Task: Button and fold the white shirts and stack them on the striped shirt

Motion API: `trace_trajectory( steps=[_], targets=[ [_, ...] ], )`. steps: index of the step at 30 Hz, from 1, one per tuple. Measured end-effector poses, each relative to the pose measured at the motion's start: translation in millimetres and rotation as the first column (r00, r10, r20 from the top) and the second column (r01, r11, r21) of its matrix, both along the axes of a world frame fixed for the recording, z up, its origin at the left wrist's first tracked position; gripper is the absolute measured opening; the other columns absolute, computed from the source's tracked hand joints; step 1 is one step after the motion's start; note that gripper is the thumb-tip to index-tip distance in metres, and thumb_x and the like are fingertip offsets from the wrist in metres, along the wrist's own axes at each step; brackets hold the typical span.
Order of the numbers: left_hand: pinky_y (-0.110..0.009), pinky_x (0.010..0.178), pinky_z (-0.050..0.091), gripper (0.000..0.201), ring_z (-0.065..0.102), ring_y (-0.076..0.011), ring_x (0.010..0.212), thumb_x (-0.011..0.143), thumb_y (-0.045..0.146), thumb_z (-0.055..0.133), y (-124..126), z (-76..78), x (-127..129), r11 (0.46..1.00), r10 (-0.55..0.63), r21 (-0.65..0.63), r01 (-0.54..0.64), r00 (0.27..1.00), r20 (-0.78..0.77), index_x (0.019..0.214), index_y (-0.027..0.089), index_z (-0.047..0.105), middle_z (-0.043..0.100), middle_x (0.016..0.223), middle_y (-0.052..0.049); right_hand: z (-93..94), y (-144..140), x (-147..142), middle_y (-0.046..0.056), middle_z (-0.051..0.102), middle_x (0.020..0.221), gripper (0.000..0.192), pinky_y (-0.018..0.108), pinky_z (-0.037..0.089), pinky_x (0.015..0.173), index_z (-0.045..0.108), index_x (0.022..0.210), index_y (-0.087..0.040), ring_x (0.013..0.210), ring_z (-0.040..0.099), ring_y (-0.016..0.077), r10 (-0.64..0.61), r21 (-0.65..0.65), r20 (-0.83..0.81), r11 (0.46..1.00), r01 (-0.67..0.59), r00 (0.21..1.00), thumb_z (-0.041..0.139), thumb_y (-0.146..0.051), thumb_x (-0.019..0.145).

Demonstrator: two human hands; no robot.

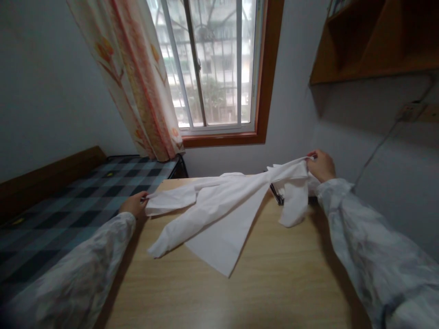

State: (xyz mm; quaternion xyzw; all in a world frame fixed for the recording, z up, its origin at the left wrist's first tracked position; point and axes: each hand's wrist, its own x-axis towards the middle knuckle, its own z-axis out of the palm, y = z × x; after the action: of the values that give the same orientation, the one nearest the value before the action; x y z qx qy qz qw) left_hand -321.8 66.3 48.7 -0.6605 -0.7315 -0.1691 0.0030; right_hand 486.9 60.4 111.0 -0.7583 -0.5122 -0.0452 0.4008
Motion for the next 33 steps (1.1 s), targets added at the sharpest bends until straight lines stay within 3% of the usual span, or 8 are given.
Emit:
trace_trajectory(
  steps=[5, 8, 11, 14, 17, 22, 28, 33],
  targets=[
    [-0.038, 0.095, 0.056, 0.043, 0.073, -0.0334, 0.114, 0.079, 0.019, 0.063, -2, -5.8, 2, 0.995, -0.033, -0.096, 0.033, 0.999, -0.003, 0.119, 0.02, 0.077, 0.078, 0.128, -0.013, -38.5, 1, -8, 0.018, 0.071, 0.119, 0.055, 0.037, 0.052, 0.089, 0.065, 0.129, -0.01, 0.099, 0.067, 0.0271, 0.062, -0.111, -0.08, 0.991, -0.071, 0.995, 0.073, -0.021, 0.075],
    [-0.037, 0.106, 0.053, 0.049, 0.071, -0.0306, 0.122, 0.077, 0.014, 0.059, -6, 0.1, 11, 0.995, -0.099, -0.013, 0.1, 0.995, 0.029, 0.122, 0.02, 0.076, 0.074, 0.139, -0.011, -69.3, -15, -27, 0.02, 0.069, 0.123, 0.052, 0.044, 0.05, 0.104, 0.065, 0.125, -0.013, 0.117, 0.064, 0.0342, 0.104, 0.003, 0.027, 0.995, -0.104, 0.994, 0.072, -0.031, 0.077],
    [-0.038, 0.103, 0.053, 0.04, 0.07, -0.0293, 0.12, 0.093, 0.029, 0.05, -13, 10.0, 32, 0.987, -0.161, 0.012, 0.161, 0.984, 0.075, 0.124, 0.019, 0.075, 0.075, 0.133, -0.011, -88.3, -38, -50, 0.02, 0.07, 0.119, 0.048, 0.045, 0.052, 0.103, 0.066, 0.12, -0.014, 0.112, 0.066, 0.0348, 0.102, 0.038, 0.074, 0.994, -0.105, 0.992, 0.071, -0.045, 0.082],
    [-0.037, 0.092, 0.054, 0.05, 0.073, -0.0289, 0.104, 0.099, 0.06, 0.049, -18, 12.4, 64, 0.967, -0.221, -0.115, 0.229, 0.972, 0.078, 0.114, 0.022, 0.077, 0.08, 0.115, -0.009, -92.2, -55, -76, 0.015, 0.077, 0.102, 0.046, 0.04, 0.055, 0.086, 0.071, 0.106, -0.018, 0.092, 0.071, 0.0307, 0.141, -0.138, -0.002, 0.98, -0.14, 0.99, 0.066, -0.061, 0.088],
    [-0.036, 0.087, 0.052, 0.065, 0.072, -0.0299, 0.098, 0.086, 0.081, 0.059, -22, 3.5, 103, 0.972, -0.199, -0.129, 0.194, 0.98, -0.027, 0.103, 0.021, 0.077, 0.08, 0.104, -0.011, -89.1, -61, -105, 0.011, 0.079, 0.086, 0.057, 0.035, 0.052, 0.069, 0.076, 0.089, -0.02, 0.072, 0.072, 0.0265, 0.224, -0.347, -0.156, 0.899, -0.266, 0.962, 0.06, -0.075, 0.091],
    [-0.041, 0.098, 0.049, 0.078, 0.066, -0.036, 0.118, 0.084, 0.077, 0.068, -26, -15.7, 149, 0.956, -0.291, -0.033, 0.29, 0.939, -0.184, 0.134, 0.017, 0.069, 0.069, 0.135, -0.018, -92.4, -61, -148, 0.011, 0.077, 0.075, 0.054, 0.031, 0.048, 0.062, 0.075, 0.077, -0.019, 0.066, 0.071, 0.0241, 0.33, -0.517, -0.217, 0.759, -0.394, 0.919, 0.068, -0.072, 0.088],
    [-0.039, 0.093, 0.048, 0.043, 0.067, -0.0314, 0.112, 0.106, 0.052, 0.048, -17, -19.0, 158, 0.953, -0.303, -0.074, 0.294, 0.918, -0.257, 0.119, 0.02, 0.075, 0.069, 0.126, -0.015, -103.9, -58, -169, 0.01, 0.078, 0.089, 0.023, 0.028, 0.042, 0.07, 0.07, 0.078, -0.02, 0.083, 0.07, 0.0235, 0.335, -0.461, -0.067, 0.825, -0.327, 0.94, 0.066, -0.039, 0.091],
    [-0.04, 0.089, 0.047, 0.03, 0.068, -0.0333, 0.111, 0.103, 0.035, 0.05, -8, -10.9, 136, 0.967, -0.257, -0.086, 0.242, 0.906, -0.338, 0.111, 0.021, 0.075, 0.072, 0.122, -0.016, -100.2, -57, -140, 0.008, 0.074, 0.085, 0.028, 0.028, 0.04, 0.067, 0.061, 0.082, -0.022, 0.077, 0.065, 0.0216, 0.27, -0.266, -0.004, 0.928, -0.261, 0.963, 0.047, -0.04, 0.098]
  ],
)
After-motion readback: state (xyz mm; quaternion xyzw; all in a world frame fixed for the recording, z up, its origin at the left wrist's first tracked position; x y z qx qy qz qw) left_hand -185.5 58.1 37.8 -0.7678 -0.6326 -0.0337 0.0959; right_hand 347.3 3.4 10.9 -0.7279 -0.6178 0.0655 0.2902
